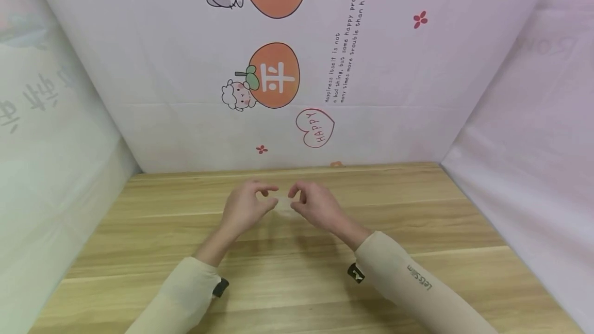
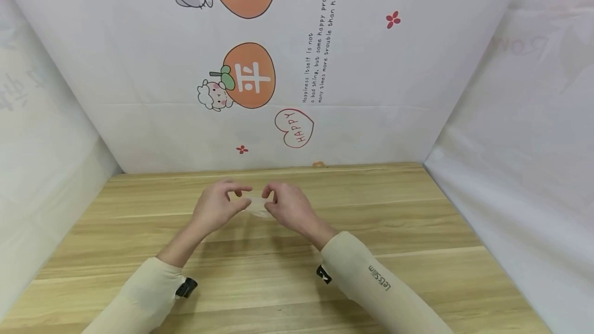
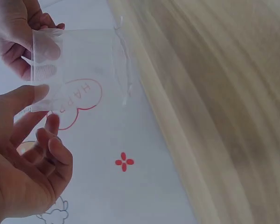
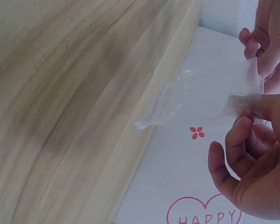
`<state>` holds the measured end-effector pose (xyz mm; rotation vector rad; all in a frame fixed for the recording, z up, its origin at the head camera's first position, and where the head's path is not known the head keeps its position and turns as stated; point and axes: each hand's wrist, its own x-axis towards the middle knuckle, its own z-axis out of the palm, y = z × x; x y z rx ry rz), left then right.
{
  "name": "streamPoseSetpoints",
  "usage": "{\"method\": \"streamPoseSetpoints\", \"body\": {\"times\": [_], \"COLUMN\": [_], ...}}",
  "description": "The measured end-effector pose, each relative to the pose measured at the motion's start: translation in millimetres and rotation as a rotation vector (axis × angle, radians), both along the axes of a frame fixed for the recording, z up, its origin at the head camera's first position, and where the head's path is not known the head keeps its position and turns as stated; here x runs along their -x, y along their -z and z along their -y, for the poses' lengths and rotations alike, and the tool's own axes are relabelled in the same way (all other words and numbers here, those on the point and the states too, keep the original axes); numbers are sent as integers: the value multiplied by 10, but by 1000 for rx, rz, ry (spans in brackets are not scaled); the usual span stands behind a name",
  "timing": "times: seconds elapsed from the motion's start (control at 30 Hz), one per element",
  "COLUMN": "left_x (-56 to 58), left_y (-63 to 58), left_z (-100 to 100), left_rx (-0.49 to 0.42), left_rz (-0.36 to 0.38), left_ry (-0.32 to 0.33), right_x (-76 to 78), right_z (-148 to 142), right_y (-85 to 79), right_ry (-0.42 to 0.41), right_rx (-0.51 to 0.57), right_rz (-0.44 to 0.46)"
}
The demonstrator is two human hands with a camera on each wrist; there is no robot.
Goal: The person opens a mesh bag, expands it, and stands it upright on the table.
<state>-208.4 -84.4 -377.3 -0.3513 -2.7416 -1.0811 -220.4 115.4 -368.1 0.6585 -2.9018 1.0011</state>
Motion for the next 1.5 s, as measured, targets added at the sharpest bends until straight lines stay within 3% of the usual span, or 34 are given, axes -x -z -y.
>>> {"method": "streamPoseSetpoints", "body": {"times": [0.07, 0.17, 0.37, 0.57, 0.9, 1.03, 1.17, 1.33, 1.5], "left_x": [6, 1, -21, -34, -27, -34, -47, -44, -35], "left_y": [-16, -25, 15, 37, 64, 72, 87, 109, 113], "left_z": [-13, -40, -99, -120, -120, -110, -111, -132, -151], "left_rx": [94, 147, 61, -14, -35, -21, -152, -339, -353], "left_rz": [-52, -114, -199, -208, -162, -89, 26, 79, 81], "left_ry": [9, -1, -85, -141, -153, -158, -106, -33, -24], "right_x": [-10, -20, -33, -40, -29, -29, -28, -24, 21], "right_z": [1, 7, 21, 11, 26, 38, 50, 59, 65], "right_y": [-14, -19, 28, 70, 98, 100, 112, 128, 106], "right_ry": [-6, 4, 71, 73, 52, 87, 99, 100, 138], "right_rx": [-16, -25, 6, 87, 283, 394, 495, 437, 307], "right_rz": [-8, -17, 9, 54, 69, 90, 96, 53, -60]}}
